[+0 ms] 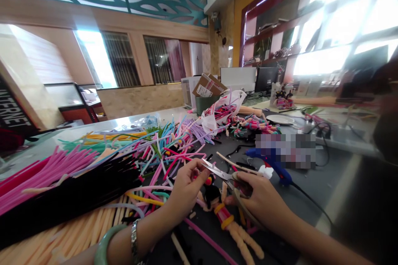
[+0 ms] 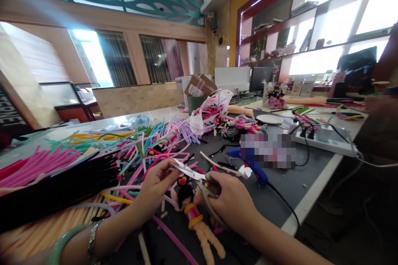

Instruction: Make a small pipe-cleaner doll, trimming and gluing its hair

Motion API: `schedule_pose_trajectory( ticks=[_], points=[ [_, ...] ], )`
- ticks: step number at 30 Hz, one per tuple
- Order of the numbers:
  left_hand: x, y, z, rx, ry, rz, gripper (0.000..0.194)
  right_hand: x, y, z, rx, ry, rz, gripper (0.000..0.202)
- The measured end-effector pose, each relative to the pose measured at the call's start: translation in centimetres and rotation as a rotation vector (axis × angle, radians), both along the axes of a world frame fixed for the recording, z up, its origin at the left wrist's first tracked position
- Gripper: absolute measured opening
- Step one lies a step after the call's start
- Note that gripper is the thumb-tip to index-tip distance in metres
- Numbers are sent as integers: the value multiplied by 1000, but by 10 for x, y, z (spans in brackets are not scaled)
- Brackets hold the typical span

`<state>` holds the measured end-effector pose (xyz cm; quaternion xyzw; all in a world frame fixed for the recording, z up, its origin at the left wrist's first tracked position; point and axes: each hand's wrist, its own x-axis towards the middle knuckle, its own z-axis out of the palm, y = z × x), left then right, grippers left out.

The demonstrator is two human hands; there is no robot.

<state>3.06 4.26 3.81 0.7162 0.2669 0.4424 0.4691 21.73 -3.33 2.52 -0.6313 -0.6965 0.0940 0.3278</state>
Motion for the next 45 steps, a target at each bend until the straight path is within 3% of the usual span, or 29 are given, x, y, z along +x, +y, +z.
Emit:
schedule_pose_trajectory(
  ticks=[7,14,21,29,45],
  points=[
    [0,-1,2,15,-8,27,14,1,1,0,12,8,-22,21],
    [0,-2,4,16,-1,35,15,3,2,-2,-6,3,-34,36],
    [0,-1,3,4,-8,51,15,2,0,-3,2,172,-22,24],
    [1,-1,1,-34,-97,79,13,2,-3,-2,3,126,-4,27],
    [2,2,-8,-223,-328,-57,10,0,-1,-1,18,-22,28,24]
  ],
)
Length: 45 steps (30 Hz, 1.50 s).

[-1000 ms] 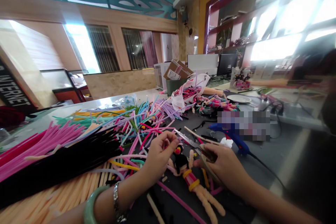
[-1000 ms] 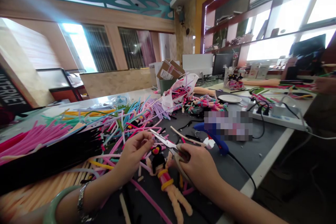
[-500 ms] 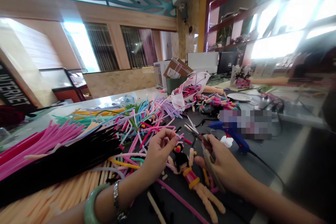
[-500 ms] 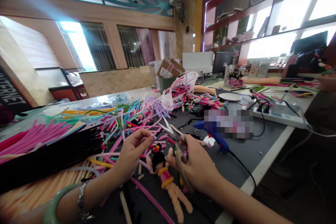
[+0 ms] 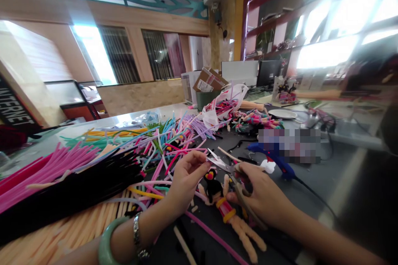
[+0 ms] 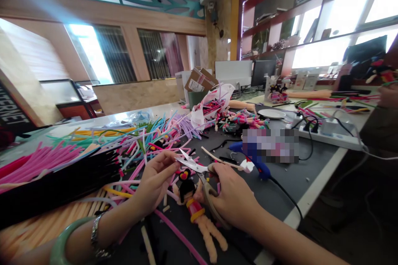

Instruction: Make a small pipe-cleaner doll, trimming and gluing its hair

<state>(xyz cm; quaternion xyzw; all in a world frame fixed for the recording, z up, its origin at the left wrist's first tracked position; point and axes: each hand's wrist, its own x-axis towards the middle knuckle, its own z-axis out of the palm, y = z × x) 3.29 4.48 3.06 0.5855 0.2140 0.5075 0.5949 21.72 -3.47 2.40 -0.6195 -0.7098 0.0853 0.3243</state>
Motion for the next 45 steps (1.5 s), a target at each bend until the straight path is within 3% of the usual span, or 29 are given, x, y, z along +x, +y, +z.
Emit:
schedule_pose_trajectory(
  ticks=[21,34,45],
  points=[
    [-2,0,-2,9,100,-99,11,-1,-1,1,-3,10,2,26],
    [-1,-2,2,-78,63,-84,15,3,1,-3,-5,25,-37,32],
    [0,-3,2,-75,8,-123,11,-1,-3,3,-30,23,25,28]
  ],
)
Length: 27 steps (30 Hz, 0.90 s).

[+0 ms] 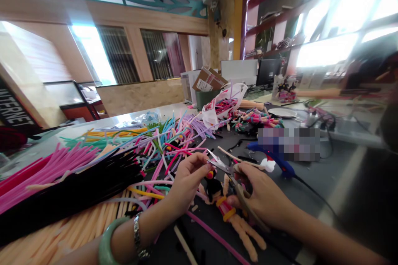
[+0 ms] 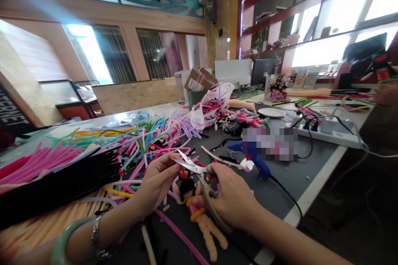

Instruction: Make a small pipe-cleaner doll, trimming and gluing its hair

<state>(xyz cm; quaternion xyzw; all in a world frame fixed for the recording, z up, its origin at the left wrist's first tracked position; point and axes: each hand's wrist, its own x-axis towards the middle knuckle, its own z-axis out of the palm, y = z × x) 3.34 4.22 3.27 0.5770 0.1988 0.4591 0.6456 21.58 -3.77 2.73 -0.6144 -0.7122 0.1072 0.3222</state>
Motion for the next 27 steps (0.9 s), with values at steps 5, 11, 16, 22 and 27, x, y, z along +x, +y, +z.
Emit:
schedule_pose_trajectory(
  ticks=[5,11,16,22,27],
  points=[
    [-1,1,-1,25,19,-11,10,1,1,-3,-11,-27,2,27],
    [-1,3,-3,47,50,-22,8,1,2,-3,-28,-9,2,29],
    [-3,4,-5,87,63,-4,7,0,1,-1,-32,8,-12,30],
    [-1,4,-4,71,52,7,7,0,1,-1,-21,15,-7,28],
    [-1,5,-4,83,56,9,8,0,1,0,-15,14,-20,31]
  ],
)
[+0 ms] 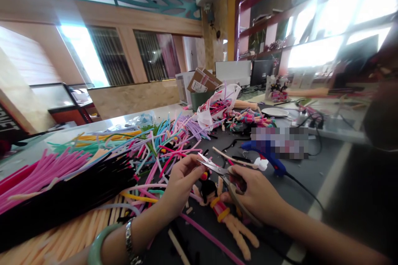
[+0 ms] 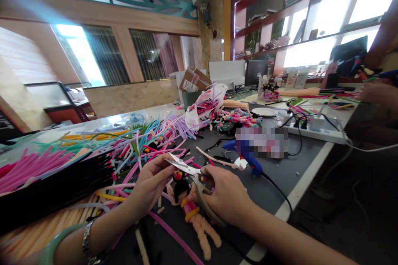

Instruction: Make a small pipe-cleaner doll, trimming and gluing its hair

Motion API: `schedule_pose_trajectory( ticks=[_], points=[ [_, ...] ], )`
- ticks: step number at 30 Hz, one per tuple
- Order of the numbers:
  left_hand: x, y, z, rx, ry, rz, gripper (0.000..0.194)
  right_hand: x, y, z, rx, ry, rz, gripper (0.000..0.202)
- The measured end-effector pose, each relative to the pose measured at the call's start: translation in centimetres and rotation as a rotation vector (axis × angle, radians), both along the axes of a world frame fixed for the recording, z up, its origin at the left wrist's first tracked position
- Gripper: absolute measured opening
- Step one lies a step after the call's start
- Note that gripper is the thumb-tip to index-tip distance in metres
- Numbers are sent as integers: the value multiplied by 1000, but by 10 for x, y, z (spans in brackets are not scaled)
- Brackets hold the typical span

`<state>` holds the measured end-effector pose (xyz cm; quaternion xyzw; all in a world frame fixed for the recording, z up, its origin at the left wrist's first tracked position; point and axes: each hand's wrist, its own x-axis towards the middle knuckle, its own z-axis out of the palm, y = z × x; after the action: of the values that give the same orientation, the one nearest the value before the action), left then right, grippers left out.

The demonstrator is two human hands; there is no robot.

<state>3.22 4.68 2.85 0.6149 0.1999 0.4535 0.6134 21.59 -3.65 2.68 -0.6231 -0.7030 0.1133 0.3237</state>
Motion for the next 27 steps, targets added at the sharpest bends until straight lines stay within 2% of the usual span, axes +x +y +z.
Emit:
schedule_pose_trajectory(
  ticks=[15,27],
  points=[
    [0,3,-3,79,42,71,7,0,-1,1,-10,15,-25,37],
    [0,0,1,103,45,122,4,1,0,1,-20,-23,-28,33]
  ],
)
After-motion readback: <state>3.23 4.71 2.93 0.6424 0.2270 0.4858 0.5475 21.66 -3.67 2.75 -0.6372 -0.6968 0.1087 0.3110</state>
